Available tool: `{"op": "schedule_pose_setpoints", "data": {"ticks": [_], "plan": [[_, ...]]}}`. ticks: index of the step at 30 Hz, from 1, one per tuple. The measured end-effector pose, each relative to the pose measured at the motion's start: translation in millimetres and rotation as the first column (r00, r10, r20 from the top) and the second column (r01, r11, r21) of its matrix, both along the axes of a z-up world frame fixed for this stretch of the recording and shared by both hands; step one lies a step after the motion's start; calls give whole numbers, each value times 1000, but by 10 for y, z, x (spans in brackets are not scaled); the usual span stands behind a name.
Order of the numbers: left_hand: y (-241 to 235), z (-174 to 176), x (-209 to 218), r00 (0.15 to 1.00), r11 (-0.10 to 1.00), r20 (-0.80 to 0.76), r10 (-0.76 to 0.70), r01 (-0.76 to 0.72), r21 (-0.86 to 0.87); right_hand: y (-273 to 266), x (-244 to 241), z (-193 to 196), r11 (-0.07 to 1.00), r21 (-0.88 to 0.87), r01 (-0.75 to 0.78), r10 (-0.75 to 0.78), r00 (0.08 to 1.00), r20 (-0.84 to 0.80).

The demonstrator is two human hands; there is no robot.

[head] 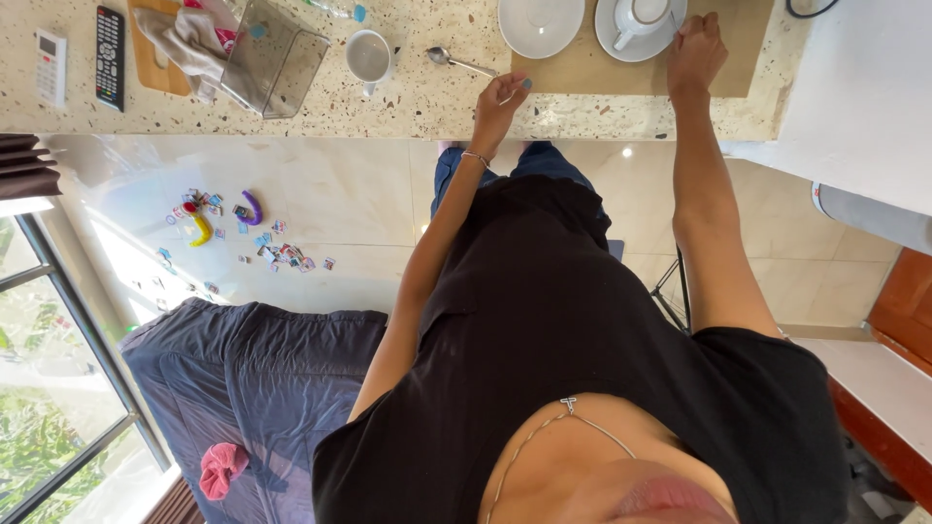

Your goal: The recorder prepares a tea set by handling teabags and arranging cups and saucers, then organizes remote controls on a surface.

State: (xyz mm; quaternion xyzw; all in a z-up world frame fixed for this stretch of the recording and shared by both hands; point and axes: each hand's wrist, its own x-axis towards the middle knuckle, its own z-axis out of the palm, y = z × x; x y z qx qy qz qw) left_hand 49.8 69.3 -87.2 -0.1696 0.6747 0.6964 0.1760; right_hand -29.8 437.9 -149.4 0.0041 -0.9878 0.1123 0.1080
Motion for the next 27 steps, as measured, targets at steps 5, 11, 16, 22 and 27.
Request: {"op": "schedule_pose_setpoints", "data": {"ticks": [5, 11, 16, 22, 27], "plan": [[-76, 109, -10, 999, 1000, 41, 15, -15, -11, 27, 17, -19, 998, -26, 49, -49, 999, 1], [-161, 183, -43, 998, 1000, 59, 26, -26, 3, 51, 42, -31, 997, -44, 69, -68, 998, 9], [-298, 219, -56, 996, 999, 77, 40, -41, 8, 94, 54, -82, 988, -66, 136, -132, 989, 64], [-480, 144, -40, 995, 994, 31, 98, -100, 46, -32, 98, 106, 983, -55, 172, -167, 982, 88], [-652, -38, 19, 990, 988, -30, 137, -134, 81, -30, 97, -78, 977, -34, 209, -204, 972, 118]]}}
